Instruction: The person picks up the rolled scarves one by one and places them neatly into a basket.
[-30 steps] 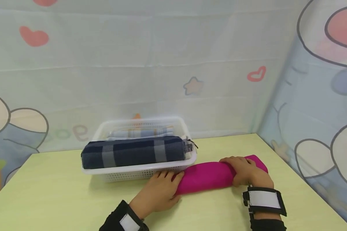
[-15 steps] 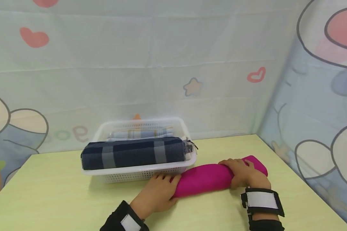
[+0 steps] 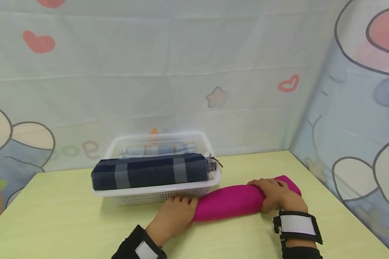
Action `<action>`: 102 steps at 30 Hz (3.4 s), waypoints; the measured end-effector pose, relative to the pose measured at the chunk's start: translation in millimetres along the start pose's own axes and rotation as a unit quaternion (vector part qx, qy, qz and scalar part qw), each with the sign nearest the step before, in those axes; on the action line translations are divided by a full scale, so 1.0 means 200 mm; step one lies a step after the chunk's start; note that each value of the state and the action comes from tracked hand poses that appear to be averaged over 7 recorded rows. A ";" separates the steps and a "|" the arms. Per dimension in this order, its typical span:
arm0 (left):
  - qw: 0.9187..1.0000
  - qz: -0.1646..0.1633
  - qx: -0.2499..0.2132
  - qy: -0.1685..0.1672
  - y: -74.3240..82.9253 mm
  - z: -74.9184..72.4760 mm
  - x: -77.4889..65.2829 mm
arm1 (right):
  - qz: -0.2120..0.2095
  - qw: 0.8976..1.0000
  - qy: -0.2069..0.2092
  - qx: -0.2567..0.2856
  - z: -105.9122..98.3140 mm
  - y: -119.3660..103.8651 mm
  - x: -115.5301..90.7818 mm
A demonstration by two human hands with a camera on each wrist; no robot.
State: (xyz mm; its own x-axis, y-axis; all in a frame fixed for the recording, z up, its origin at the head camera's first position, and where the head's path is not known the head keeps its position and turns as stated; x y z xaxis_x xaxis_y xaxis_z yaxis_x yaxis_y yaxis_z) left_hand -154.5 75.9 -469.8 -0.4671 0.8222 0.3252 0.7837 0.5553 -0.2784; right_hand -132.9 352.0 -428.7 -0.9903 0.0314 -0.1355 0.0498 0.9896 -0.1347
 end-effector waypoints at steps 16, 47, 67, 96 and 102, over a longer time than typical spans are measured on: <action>0.998 -0.007 -0.014 -0.060 -0.02 -0.04 -0.03 | 0.019 0.999 0.007 -0.046 0.00 0.05 0.00; 0.987 -0.002 -0.071 -0.143 -0.12 -0.07 -0.11 | 0.013 0.999 -0.007 -0.036 0.01 -0.03 0.01; 0.966 -0.012 -0.178 -0.186 -0.21 -0.10 -0.16 | 0.008 0.999 -0.037 -0.013 0.02 -0.10 0.04; 0.940 -0.029 -0.264 -0.216 -0.33 -0.12 -0.24 | -0.008 0.999 -0.050 -0.010 -0.05 -0.29 0.01; 0.935 -0.040 -0.275 -0.221 -0.36 -0.14 -0.25 | 0.007 0.998 -0.063 0.008 -0.06 -0.31 0.01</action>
State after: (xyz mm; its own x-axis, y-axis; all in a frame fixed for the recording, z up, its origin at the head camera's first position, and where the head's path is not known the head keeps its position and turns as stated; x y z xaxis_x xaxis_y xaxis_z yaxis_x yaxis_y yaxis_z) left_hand -175.2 -9.3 -440.7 -0.5621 0.8192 -0.1140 0.7738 0.5695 0.2773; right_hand -138.6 293.2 -408.1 -0.9654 0.0261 -0.2595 0.0664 0.9868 -0.1478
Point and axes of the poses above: each hand's wrist, its own x-axis towards the middle knuckle, its own z-axis out of the palm, y = z × x, the point moved 4 cm from there along x, towards the middle knuckle, and after that the axes turned 7 degrees about z, right-handed, at the moved point
